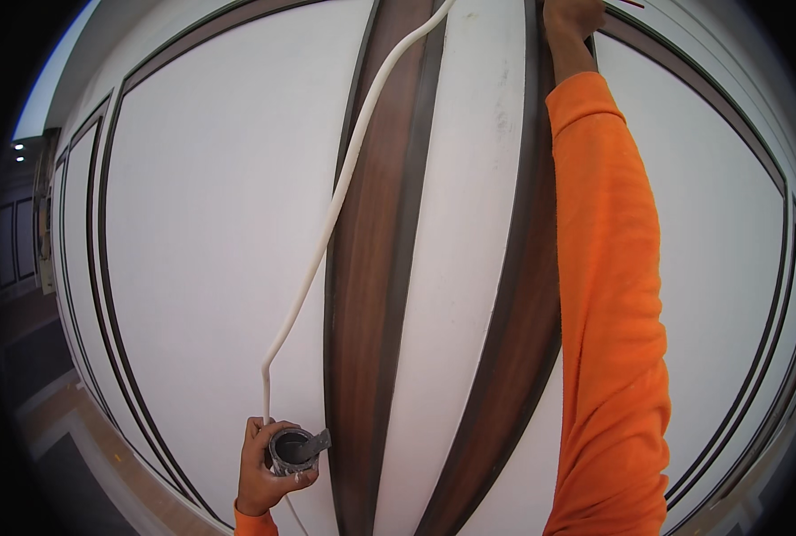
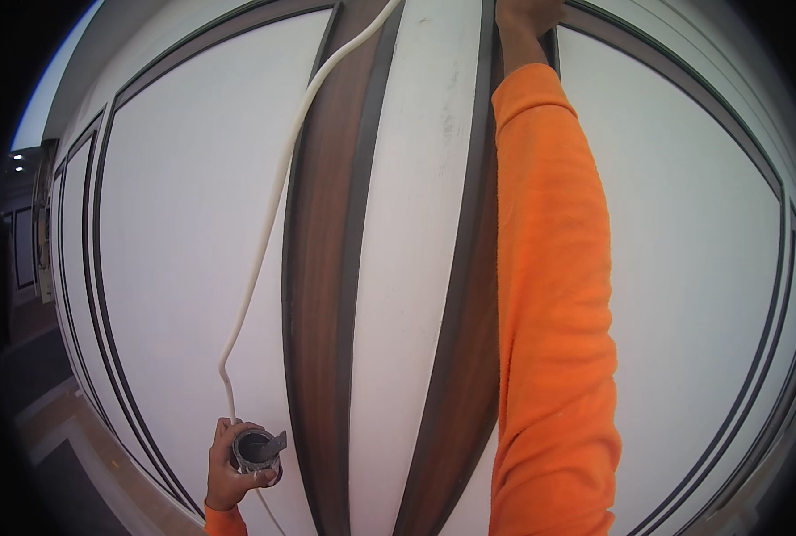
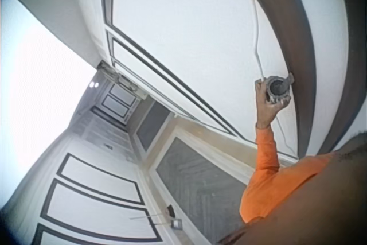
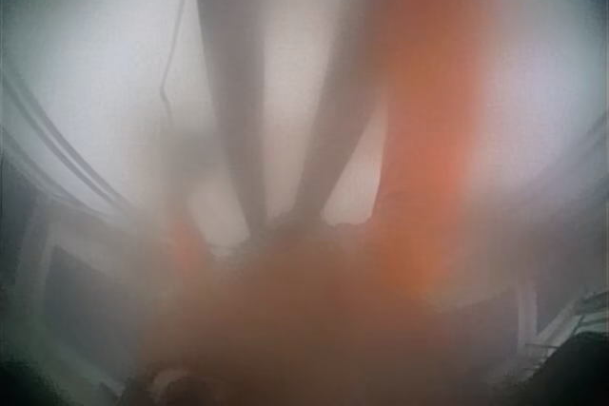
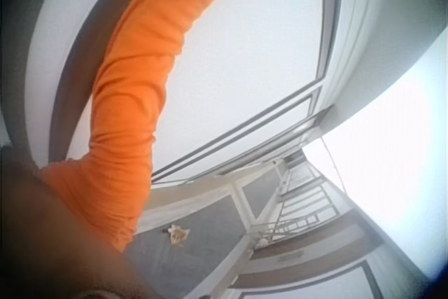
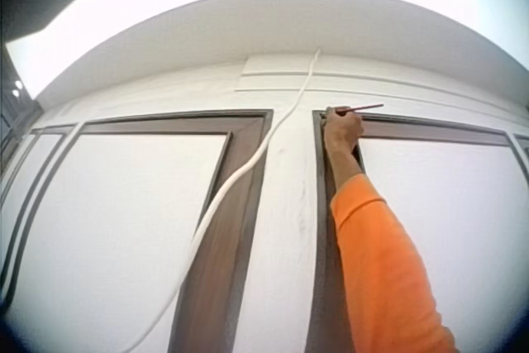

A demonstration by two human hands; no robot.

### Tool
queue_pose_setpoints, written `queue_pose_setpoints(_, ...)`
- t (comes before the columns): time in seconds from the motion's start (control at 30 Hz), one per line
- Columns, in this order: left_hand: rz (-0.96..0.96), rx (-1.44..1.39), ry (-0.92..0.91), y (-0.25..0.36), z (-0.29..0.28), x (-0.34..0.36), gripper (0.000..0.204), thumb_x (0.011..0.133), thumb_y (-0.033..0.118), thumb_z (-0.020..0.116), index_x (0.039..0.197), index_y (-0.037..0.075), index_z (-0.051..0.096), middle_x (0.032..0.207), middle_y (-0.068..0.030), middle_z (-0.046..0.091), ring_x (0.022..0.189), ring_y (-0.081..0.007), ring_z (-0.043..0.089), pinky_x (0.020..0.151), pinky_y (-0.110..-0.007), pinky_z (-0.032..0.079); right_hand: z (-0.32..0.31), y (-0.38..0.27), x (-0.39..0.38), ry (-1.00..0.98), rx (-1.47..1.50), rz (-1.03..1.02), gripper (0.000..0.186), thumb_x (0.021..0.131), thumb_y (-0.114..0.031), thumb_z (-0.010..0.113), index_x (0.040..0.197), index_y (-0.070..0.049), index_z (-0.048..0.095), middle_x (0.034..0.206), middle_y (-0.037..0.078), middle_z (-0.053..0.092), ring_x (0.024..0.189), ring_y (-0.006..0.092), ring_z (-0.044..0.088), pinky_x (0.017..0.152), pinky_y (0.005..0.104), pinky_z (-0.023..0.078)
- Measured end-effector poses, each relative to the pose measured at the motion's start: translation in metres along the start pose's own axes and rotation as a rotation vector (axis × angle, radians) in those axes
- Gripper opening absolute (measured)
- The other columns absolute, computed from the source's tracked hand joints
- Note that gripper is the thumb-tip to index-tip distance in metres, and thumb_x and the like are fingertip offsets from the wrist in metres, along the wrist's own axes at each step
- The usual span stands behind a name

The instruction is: The person paints dark brown curved lines on a white ceiling using a small paintbrush and a paint can. They repeatedly dip the brush into the can and apply paint along the ceiling's decorative pattern.

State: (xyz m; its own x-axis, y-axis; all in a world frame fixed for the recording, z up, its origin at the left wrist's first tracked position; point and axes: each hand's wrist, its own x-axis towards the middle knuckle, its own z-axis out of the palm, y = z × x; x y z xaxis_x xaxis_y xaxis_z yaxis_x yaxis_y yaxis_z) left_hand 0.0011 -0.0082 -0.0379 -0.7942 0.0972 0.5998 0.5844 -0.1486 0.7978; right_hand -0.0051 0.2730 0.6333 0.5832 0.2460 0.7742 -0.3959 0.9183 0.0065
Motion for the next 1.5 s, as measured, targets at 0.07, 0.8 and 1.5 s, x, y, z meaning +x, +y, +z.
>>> queue_pose_setpoints(0.07, 0.038, 0.026, -0.023, -0.005, -0.003, 0.002, 0.065, 0.058, 0.016, 0.093, 0.116, 0.002, 0.067, 0.11, -0.0056, 0.047, 0.104, -0.0182, 0.055, 0.096, -0.031, 0.051, 0.0, 0.005, 0.006, 0.049, -0.06, -0.05, 0.031, 0.084, -0.028, 0.072, 0.09, 0.002, 0.077, 0.087, 0.022, 0.076, 0.088, 0.0369, 0.075, 0.085, 0.0438, 0.057)
queue_pose_setpoints(0.8, 0.026, 0.01, -0.041, -0.01, -0.007, 0.001, 0.065, 0.059, 0.015, 0.093, 0.117, 0.002, 0.067, 0.11, -0.0057, 0.048, 0.103, -0.0191, 0.055, 0.096, -0.032, 0.05, -0.011, 0.0, 0.006, -0.062, 0.057, 0.005, 0.032, 0.084, -0.029, 0.071, 0.095, 0.0, 0.077, 0.094, 0.019, 0.077, 0.089, 0.0336, 0.075, 0.087, 0.0407, 0.058)
queue_pose_setpoints(1.5, 0.028, 0.004, -0.028, -0.005, -0.005, 0.001, 0.066, 0.059, 0.014, 0.093, 0.118, 0.001, 0.066, 0.112, -0.0062, 0.046, 0.105, -0.0189, 0.057, 0.097, -0.032, 0.052, -0.023, 0.003, 0.005, -0.052, 0.08, 0.044, 0.028, 0.083, -0.026, 0.073, 0.091, 0.0, 0.077, 0.088, 0.018, 0.077, 0.083, 0.0299, 0.076, 0.082, 0.0382, 0.059)
